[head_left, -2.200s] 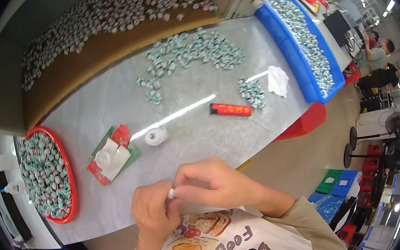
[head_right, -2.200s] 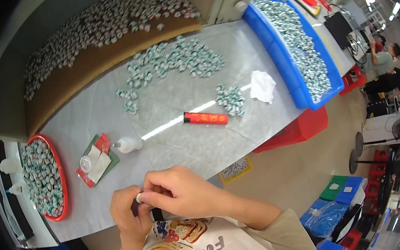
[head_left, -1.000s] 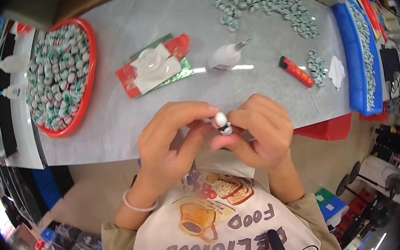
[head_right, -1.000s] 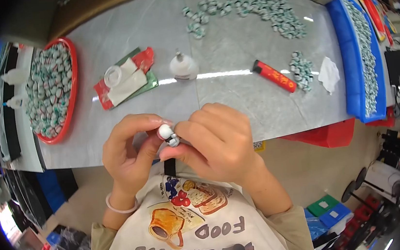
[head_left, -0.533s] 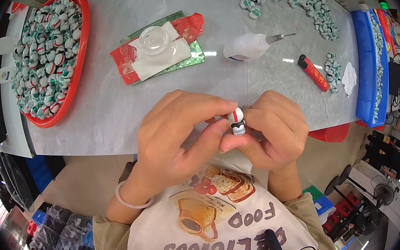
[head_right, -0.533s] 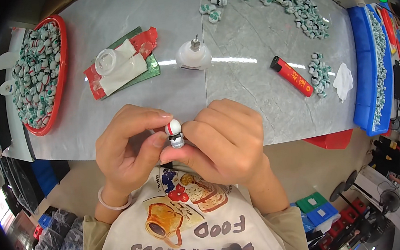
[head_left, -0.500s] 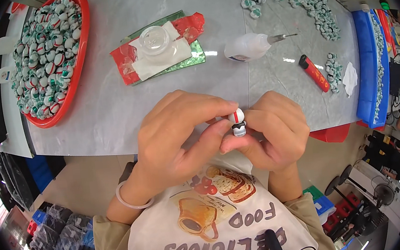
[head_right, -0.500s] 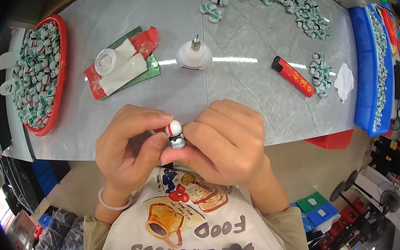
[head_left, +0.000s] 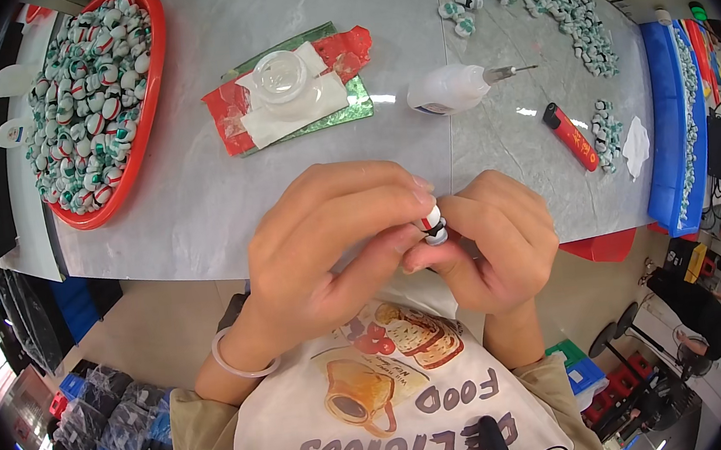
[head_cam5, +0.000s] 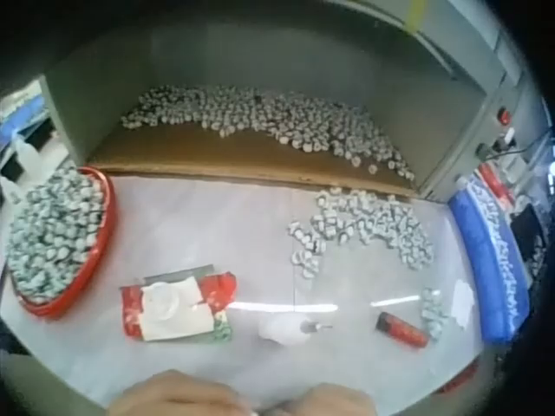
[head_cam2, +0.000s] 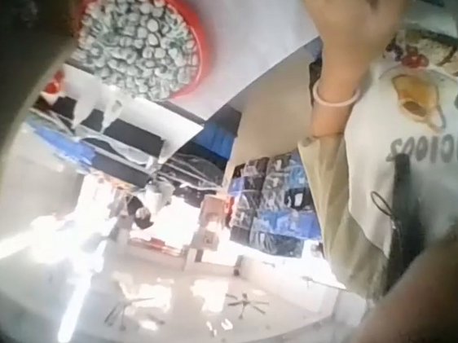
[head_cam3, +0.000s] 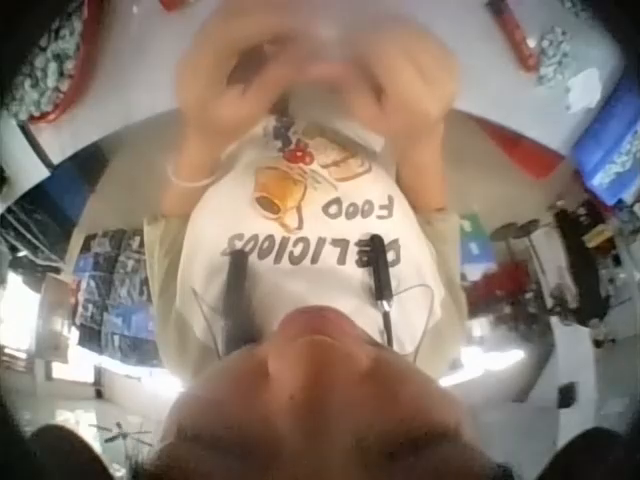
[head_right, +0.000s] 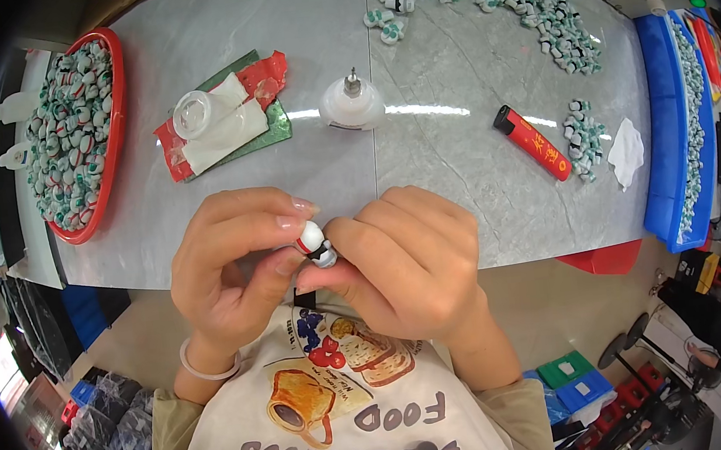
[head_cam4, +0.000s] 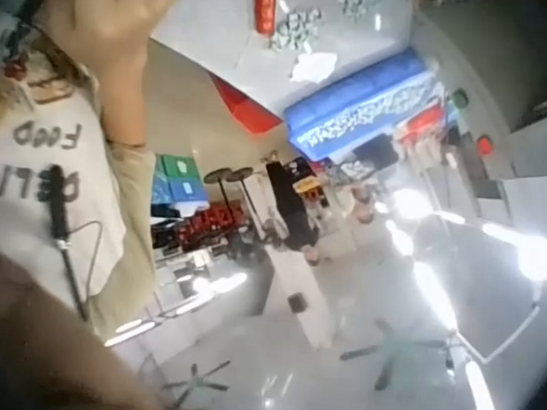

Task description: Assembling small plastic toy components and applying glue at a factory workbench.

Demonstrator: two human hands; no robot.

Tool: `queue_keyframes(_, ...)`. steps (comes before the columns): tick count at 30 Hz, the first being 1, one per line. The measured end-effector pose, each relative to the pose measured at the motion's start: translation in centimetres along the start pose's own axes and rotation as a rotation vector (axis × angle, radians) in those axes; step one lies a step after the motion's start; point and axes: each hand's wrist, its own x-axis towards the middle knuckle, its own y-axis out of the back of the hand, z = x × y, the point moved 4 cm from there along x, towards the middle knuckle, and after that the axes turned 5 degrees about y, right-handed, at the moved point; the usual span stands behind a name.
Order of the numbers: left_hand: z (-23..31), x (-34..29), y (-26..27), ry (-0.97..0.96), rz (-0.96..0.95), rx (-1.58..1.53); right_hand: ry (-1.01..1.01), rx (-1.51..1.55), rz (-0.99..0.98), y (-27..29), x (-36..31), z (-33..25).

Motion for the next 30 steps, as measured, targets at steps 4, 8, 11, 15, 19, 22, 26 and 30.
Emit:
queue_keyframes(4, 0.7, 0.1, 0.4, -0.04, -0.052, 0.088, -0.065, 0.11, -0.016, 0.0, 0.0, 0.4)
queue_keyframes(8, 0.8, 0.4, 0.2, 0.008, -0.06, 0.081, -0.195, 0.262, -0.067, 0.2, 0.0, 0.7)
queue_keyframes(11, 0.3, 0.1, 0.2, 0.029, -0.132, 0.042, -0.21, 0.335, -0.089, -0.1, -0.1, 1.1)
queue_keyframes(15, 0.7, -0.2, 0.2, 0.058, -0.204, -0.034, -0.24, 0.423, -0.126, -0.2, -0.4, 1.2)
queue_keyframes(19, 0.5, -0.3, 0.6, 0.054, -0.208, -0.097, -0.216, 0.431, -0.177, -0.6, -0.3, 1.2)
queue_keyframes(22, 0.5, -0.1, 0.6, 0.128, -0.252, -0.19, -0.252, 0.389, -0.179, -0.5, -0.3, 1.3)
queue_keyframes(26, 0.5, 0.2, 0.5, 0.131, -0.269, -0.16, -0.296, 0.376, -0.167, -0.5, 0.1, 0.9)
queue_keyframes(30, 0.8, 0.1, 0.4, 0.108, -0.215, -0.126, -0.386, 0.353, -0.167, -0.5, -0.5, 1.3)
